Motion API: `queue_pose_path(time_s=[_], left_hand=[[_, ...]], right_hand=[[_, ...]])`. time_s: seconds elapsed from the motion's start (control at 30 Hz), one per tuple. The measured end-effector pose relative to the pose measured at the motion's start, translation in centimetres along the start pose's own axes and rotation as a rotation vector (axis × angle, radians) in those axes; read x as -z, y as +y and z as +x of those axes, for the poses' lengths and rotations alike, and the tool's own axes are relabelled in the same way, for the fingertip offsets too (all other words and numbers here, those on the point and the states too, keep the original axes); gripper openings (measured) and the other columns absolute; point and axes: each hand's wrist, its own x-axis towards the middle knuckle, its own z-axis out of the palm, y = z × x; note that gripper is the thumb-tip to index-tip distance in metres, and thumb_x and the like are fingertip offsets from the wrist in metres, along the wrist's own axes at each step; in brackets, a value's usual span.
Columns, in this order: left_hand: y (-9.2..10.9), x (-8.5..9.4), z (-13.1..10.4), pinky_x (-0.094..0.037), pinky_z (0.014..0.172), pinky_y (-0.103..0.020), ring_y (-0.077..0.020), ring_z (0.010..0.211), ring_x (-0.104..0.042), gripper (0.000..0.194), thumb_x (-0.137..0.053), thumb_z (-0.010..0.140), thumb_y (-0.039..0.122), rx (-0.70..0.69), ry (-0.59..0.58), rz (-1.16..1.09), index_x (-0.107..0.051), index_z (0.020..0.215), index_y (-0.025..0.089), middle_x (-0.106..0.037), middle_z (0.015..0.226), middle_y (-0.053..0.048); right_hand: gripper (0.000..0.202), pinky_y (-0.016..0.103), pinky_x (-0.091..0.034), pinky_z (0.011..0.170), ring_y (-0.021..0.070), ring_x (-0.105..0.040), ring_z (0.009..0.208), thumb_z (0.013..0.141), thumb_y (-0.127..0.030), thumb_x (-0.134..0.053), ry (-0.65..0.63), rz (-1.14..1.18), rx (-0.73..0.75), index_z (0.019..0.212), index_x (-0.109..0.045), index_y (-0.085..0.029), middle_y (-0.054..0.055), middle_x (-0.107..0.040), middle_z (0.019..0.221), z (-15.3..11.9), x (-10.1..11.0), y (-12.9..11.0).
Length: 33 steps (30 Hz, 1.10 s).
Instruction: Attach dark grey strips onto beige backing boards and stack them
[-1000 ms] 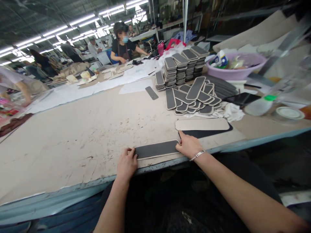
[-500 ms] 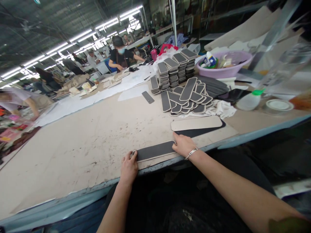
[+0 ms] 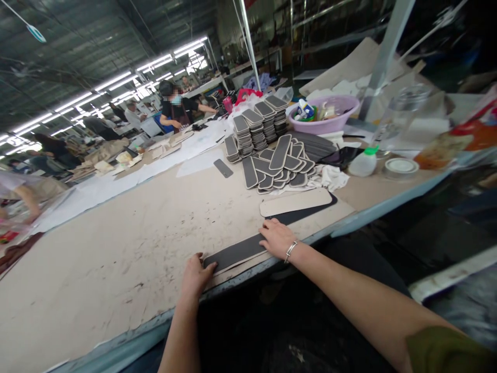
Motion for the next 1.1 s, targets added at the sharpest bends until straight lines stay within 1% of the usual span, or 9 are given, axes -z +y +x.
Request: queue_pose_path(time_s=[0.13, 0.2, 0.37, 0.5, 0.6, 0.77, 0.9, 1.0, 1.1], left_hand=[[-0.3, 0.8, 0.5, -0.040, 0.060, -0.030, -0.0218, 0.068, -0.056, 0.040, -0.069, 0.057, 0.043, 0.022, -0.088, -0.094, -0.059, 0.084, 0.015, -0.056, 0.067, -0.003], [-0.5, 1.4, 0.3, -0.036, 0.056, -0.027, -0.0170, 0.058, -0.051, 0.031, -0.070, 0.057, 0.040, 0.006, -0.081, -0.285, -0.057, 0.073, 0.016, -0.051, 0.057, 0.001], [0.6, 4.1, -0.7, -0.037, 0.054, -0.021, -0.0102, 0.057, -0.049, 0.026, -0.074, 0.057, 0.031, -0.045, -0.110, -1.097, -0.057, 0.070, 0.016, -0.055, 0.062, 0.002], [3.6, 5.7, -0.7, -0.039, 0.054, -0.017, -0.0078, 0.059, -0.051, 0.027, -0.078, 0.051, 0.021, -0.047, -0.062, -1.333, -0.064, 0.073, 0.015, -0.059, 0.065, 0.002], [6.1, 4.5, -0.4, -0.040, 0.053, -0.015, -0.0057, 0.059, -0.051, 0.029, -0.078, 0.053, 0.020, 0.008, 0.046, -1.491, -0.067, 0.079, 0.016, -0.062, 0.071, 0.003], [7.8, 0.6, -1.0, -0.050, 0.074, -0.026, -0.0160, 0.084, -0.062, 0.037, -0.068, 0.069, 0.029, 0.185, -0.151, -1.744, -0.061, 0.105, 0.019, -0.067, 0.088, -0.005], [7.0, -0.3, -1.2, -0.044, 0.093, -0.038, -0.0252, 0.113, -0.051, 0.044, -0.057, 0.078, 0.039, 0.159, -0.331, -1.916, -0.053, 0.117, 0.017, -0.058, 0.117, -0.012], [6.5, -0.1, -0.8, -0.042, 0.094, -0.040, -0.0250, 0.113, -0.051, 0.052, -0.062, 0.074, 0.023, 0.120, -0.288, -1.879, -0.045, 0.123, 0.020, -0.058, 0.117, -0.011], [6.6, 0.0, -0.8, -0.042, 0.094, -0.041, -0.0244, 0.109, -0.054, 0.062, -0.064, 0.072, 0.018, 0.098, -0.303, -1.788, -0.039, 0.129, 0.022, -0.061, 0.112, -0.011]], right_hand=[[0.022, 0.033, -0.038, 0.087, 0.0236, -0.043, 0.100, 0.079, -0.034, -0.059, -0.012, 0.027, 0.029, 0.091, -0.062, -0.016, 0.011, -0.054, 0.101, 0.2, 0.1, 0.1], [0.023, 0.034, -0.038, 0.088, 0.0235, -0.044, 0.101, 0.078, -0.032, -0.061, 0.003, 0.066, 0.069, 0.094, -0.062, -0.016, 0.010, -0.055, 0.102, 0.3, 0.1, 0.1], [0.046, 0.033, -0.032, 0.097, 0.0202, -0.044, 0.111, 0.082, -0.040, -0.055, 0.154, 0.270, 0.246, 0.120, -0.051, -0.015, 0.011, -0.055, 0.116, 0.1, 0.8, -0.9], [0.043, 0.028, -0.038, 0.089, 0.0184, -0.053, 0.101, 0.085, -0.044, -0.049, 0.100, 0.427, 0.300, 0.118, -0.055, -0.018, 0.008, -0.061, 0.109, -0.3, 1.4, -2.7], [0.029, 0.023, -0.041, 0.072, 0.0140, -0.059, 0.079, 0.086, -0.041, -0.047, -0.010, 0.590, 0.311, 0.099, -0.065, -0.021, 0.002, -0.066, 0.087, -0.8, 1.1, -3.7], [0.030, 0.021, -0.034, 0.052, 0.0103, -0.049, 0.056, 0.083, -0.039, -0.050, -0.085, 0.769, 0.126, 0.068, -0.063, -0.017, -0.003, -0.055, 0.058, -1.3, -0.9, -4.1], [0.025, 0.021, -0.031, 0.049, 0.0101, -0.045, 0.052, 0.080, -0.035, -0.053, -0.130, 0.807, -0.003, 0.063, -0.060, -0.018, -0.004, -0.050, 0.053, -1.1, -2.0, -3.9], [0.024, 0.021, -0.032, 0.047, 0.0104, -0.045, 0.052, 0.079, -0.035, -0.053, -0.172, 0.850, -0.065, 0.065, -0.061, -0.018, -0.003, -0.051, 0.054, -0.8, -2.4, -4.0], [0.020, 0.023, -0.041, 0.056, 0.0126, -0.055, 0.063, 0.078, -0.034, -0.055, -0.190, 1.040, -0.066, 0.083, -0.064, -0.018, -0.001, -0.062, 0.071, -0.6, -2.7, -4.5]])
